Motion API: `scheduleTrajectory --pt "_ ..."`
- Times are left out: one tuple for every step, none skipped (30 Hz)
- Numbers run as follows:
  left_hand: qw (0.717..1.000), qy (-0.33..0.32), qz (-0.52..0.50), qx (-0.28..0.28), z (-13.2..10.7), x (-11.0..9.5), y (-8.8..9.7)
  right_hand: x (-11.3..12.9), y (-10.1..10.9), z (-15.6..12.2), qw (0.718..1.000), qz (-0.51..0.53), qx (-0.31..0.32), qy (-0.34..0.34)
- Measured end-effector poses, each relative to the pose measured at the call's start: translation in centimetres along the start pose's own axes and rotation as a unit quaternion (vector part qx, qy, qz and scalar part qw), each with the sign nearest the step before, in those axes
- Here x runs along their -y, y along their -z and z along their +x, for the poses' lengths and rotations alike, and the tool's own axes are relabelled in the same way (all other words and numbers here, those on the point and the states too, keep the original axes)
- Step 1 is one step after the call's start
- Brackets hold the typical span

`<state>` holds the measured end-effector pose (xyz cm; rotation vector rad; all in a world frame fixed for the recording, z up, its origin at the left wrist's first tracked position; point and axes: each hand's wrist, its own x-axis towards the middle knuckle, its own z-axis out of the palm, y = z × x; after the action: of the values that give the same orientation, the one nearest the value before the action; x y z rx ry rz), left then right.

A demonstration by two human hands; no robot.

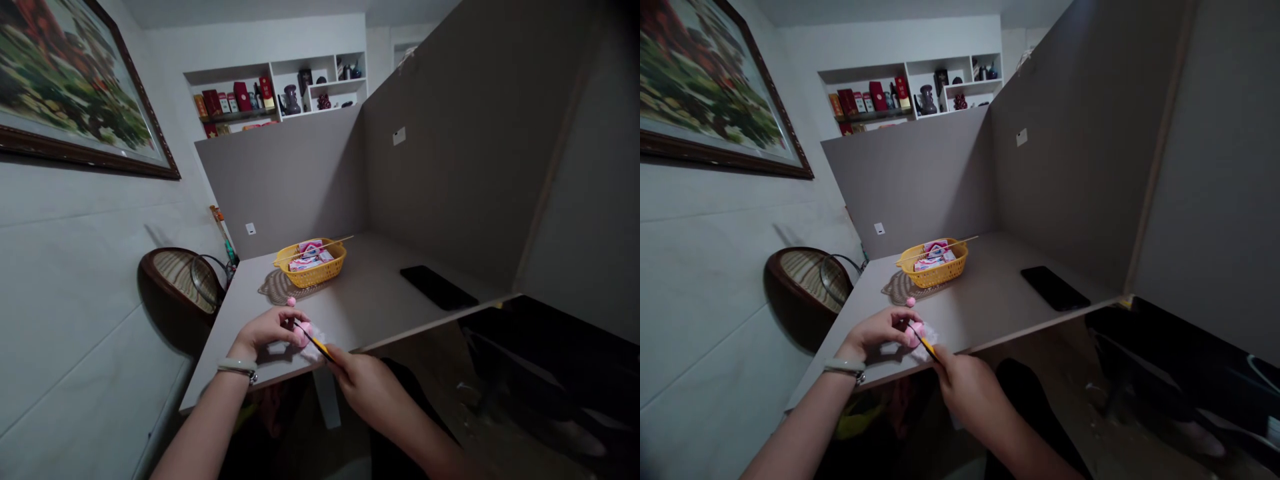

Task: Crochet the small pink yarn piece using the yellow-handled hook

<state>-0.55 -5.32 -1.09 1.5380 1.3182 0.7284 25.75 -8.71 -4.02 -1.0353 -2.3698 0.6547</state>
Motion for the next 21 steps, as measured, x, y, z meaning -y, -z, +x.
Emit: scheduleTrajectory --pt "1.000 0.003 -0.009 0.005 0.0 0.1 0.1 0.1 -0.1 0.5 1.000 0.001 -0.002 0.004" --pt "1.000 0.004 -0.013 0.006 0.0 0.2 0.2 0.1 -0.2 0.7 1.000 0.007 -0.002 0.007" --pt "1.000 0.003 -0.010 0.002 0.0 0.3 0.2 0.0 -0.3 0.6 1.000 0.015 -0.001 0.008" --pt "1.000 0.000 0.000 -0.006 0.0 0.3 0.3 -0.3 -0.4 0.2 1.000 0.025 0.001 0.006" --pt "1.000 -0.004 0.013 -0.015 0.0 0.3 0.4 -0.6 -0.5 -0.4 0.999 0.037 0.004 0.004" --pt "0.999 -0.007 0.027 -0.020 0.1 0.3 0.4 -0.9 -0.5 -1.1 0.999 0.049 0.008 0.002" --pt "0.999 -0.008 0.036 -0.020 0.1 0.2 0.3 -1.2 -0.5 -1.7 0.998 0.059 0.012 0.000" --pt "0.999 -0.009 0.040 -0.018 0.1 0.1 0.3 -1.3 -0.4 -2.2 0.998 0.065 0.016 -0.002" --pt "0.999 -0.008 0.038 -0.014 0.1 0.0 0.2 -1.3 -0.3 -2.4 0.998 0.064 0.017 -0.002" --pt "0.999 -0.007 0.032 -0.008 0.1 -0.1 0.1 -1.1 -0.3 -2.2 0.998 0.056 0.016 -0.003" --pt "1.000 -0.004 0.021 0.000 0.1 -0.1 0.0 -0.9 -0.3 -1.8 0.999 0.043 0.013 -0.005" --pt "1.000 -0.001 0.006 0.007 0.1 -0.1 -0.1 -0.6 -0.3 -1.2 1.000 0.029 0.009 -0.007" --pt "1.000 0.001 -0.010 0.011 0.0 0.0 -0.1 -0.2 -0.3 -0.5 1.000 0.019 0.005 -0.008" --pt "1.000 0.002 -0.022 0.011 0.0 0.1 -0.1 0.0 -0.4 0.1 1.000 0.015 0.002 -0.006" --pt "1.000 0.002 -0.030 0.007 -0.1 0.2 0.0 0.2 -0.5 0.6 1.000 0.018 -0.001 -0.002" --pt "1.000 0.000 -0.030 -0.001 -0.1 0.3 0.1 0.1 -0.6 0.8 1.000 0.024 -0.003 0.003" --pt "1.000 -0.003 -0.023 -0.011 -0.1 0.4 0.2 0.0 -0.7 0.7 1.000 0.030 -0.006 0.007" --pt "1.000 -0.005 -0.011 -0.019 -0.1 0.4 0.2 -0.3 -0.9 0.4 0.999 0.036 -0.007 0.009" --pt "1.000 -0.008 0.001 -0.026 -0.1 0.4 0.3 -0.7 -0.9 -0.2 0.999 0.043 -0.006 0.008" --pt "0.999 -0.011 0.012 -0.032 -0.1 0.4 0.4 -1.0 -1.0 -0.8 0.999 0.050 -0.003 0.004" --pt "0.999 -0.013 0.022 -0.035 0.0 0.3 0.3 -1.4 -0.9 -1.4 0.998 0.055 0.002 -0.001"
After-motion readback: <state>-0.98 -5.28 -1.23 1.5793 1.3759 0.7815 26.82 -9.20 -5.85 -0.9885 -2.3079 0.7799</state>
